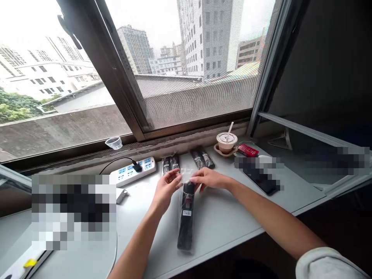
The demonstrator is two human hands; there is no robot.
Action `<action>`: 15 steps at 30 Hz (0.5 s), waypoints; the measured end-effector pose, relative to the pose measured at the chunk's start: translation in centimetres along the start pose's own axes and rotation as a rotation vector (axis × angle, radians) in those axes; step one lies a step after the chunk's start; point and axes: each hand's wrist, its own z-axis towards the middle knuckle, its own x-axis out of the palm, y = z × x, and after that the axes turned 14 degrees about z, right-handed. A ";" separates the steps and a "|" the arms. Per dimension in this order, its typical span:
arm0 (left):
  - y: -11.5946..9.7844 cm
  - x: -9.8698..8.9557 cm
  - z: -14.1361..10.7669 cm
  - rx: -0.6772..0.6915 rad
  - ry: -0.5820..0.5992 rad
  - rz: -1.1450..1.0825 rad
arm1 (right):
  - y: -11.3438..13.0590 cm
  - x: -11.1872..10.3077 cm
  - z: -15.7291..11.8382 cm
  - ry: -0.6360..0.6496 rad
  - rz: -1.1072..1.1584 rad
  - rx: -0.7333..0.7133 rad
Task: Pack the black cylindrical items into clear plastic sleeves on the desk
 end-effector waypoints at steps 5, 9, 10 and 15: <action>0.0 -0.9 0.2 -0.110 0.190 0.098 | -0.4 -0.3 0.3 -0.054 0.052 -0.032; 0.1 -1.1 0.4 -0.010 0.144 0.033 | -0.8 -0.1 0.7 -0.159 0.119 -0.142; 0.2 -1.1 0.5 0.017 0.143 0.013 | -0.9 0.0 0.9 -0.183 0.135 -0.163; 0.0 -0.7 0.3 0.047 0.190 -0.012 | -0.7 0.3 1.1 -0.259 0.211 -0.256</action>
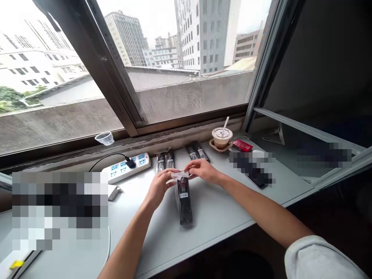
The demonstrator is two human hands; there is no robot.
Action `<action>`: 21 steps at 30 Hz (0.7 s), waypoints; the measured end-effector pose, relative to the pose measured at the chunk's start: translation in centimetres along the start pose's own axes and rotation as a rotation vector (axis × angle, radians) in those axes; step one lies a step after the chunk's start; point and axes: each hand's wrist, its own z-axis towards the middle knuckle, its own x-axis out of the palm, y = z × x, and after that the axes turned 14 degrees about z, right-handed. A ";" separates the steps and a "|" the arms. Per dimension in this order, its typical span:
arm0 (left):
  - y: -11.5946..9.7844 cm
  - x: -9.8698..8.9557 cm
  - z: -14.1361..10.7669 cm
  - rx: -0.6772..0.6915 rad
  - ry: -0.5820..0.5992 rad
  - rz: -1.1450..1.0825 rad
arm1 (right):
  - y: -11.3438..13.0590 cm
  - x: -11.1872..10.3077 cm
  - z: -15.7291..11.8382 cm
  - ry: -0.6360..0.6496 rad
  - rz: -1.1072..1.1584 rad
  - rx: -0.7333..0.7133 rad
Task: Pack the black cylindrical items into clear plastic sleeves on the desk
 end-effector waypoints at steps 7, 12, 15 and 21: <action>-0.1 0.9 -0.5 -0.022 0.034 0.150 | 0.4 0.5 -0.3 -0.039 -0.077 -0.072; 0.3 1.1 -0.1 -0.002 -0.035 0.267 | -1.0 0.1 0.4 -0.066 -0.139 -0.105; 0.0 1.0 1.9 0.003 -0.174 0.490 | -1.0 -0.8 0.9 -0.239 -0.329 -0.232; -1.2 1.2 10.3 0.030 -0.416 0.826 | 0.5 -2.8 1.2 -0.418 -0.532 -0.419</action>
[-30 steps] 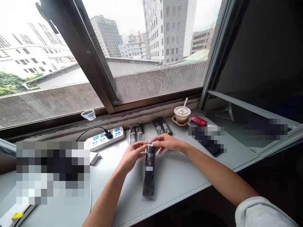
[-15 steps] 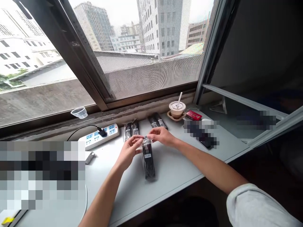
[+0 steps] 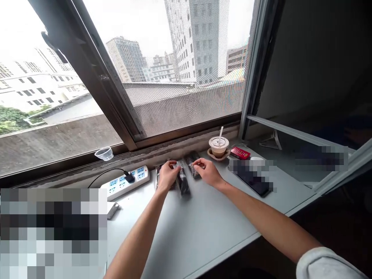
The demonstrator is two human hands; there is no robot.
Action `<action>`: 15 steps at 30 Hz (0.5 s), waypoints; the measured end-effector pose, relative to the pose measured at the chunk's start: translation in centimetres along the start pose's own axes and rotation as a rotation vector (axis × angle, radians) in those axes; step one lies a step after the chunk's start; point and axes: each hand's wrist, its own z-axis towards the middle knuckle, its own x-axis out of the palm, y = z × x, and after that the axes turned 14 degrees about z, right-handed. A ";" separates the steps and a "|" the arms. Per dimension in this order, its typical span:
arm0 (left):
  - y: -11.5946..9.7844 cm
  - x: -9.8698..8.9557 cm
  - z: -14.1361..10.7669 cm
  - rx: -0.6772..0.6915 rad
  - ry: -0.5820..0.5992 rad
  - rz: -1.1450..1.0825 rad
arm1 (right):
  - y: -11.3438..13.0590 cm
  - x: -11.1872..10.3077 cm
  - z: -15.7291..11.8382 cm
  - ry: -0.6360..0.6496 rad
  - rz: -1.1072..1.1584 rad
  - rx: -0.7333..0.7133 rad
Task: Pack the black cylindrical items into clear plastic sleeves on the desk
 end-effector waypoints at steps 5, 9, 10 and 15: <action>-1.5 2.8 4.3 0.023 -0.095 0.186 | 0.2 0.1 -0.8 0.290 -0.161 -0.194; -1.8 3.4 4.4 0.110 -0.084 0.349 | -0.2 0.8 -1.8 0.558 -0.315 -0.261; -1.8 3.2 4.1 0.146 -0.072 0.392 | -0.3 0.9 -2.1 0.595 -0.351 -0.267; -1.8 0.7 1.5 0.226 -0.092 0.597 | -0.3 2.0 -2.8 0.669 -0.447 -0.317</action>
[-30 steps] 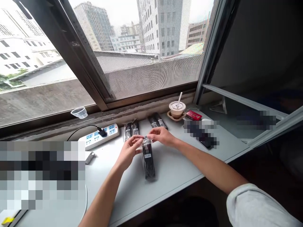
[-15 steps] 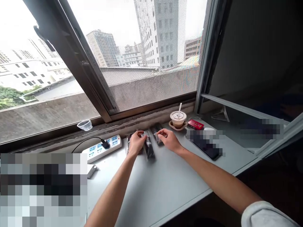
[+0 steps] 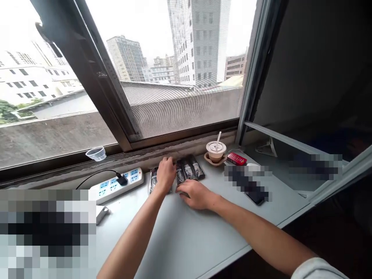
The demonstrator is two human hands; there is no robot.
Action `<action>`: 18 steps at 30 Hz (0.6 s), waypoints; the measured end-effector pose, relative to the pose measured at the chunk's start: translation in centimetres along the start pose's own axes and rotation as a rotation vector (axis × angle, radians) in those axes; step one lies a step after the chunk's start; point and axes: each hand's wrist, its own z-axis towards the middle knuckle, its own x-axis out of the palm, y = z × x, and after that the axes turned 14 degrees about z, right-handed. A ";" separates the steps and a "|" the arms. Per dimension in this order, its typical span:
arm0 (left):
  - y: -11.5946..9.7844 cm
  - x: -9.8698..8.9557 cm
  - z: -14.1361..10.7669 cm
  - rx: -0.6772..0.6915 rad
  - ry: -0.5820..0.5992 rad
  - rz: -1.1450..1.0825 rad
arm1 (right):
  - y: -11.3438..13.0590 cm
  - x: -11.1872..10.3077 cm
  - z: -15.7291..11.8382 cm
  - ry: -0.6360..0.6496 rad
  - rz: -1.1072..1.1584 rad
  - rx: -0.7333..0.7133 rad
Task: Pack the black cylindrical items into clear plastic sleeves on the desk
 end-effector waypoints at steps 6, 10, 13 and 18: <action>1.4 -1.8 -4.7 -0.096 0.126 0.212 | 0.5 0.2 0.2 -0.059 0.018 0.090; 0.9 -2.1 -6.8 -0.107 0.195 0.241 | 0.5 0.0 -0.1 -0.080 0.112 0.117; 1.0 -2.4 -7.6 -0.120 0.199 0.213 | 0.6 -0.1 -0.4 -0.098 0.195 0.107; 4.4 -3.9 -7.9 -0.146 0.107 0.101 | 0.3 -0.1 -0.2 -0.159 0.370 0.194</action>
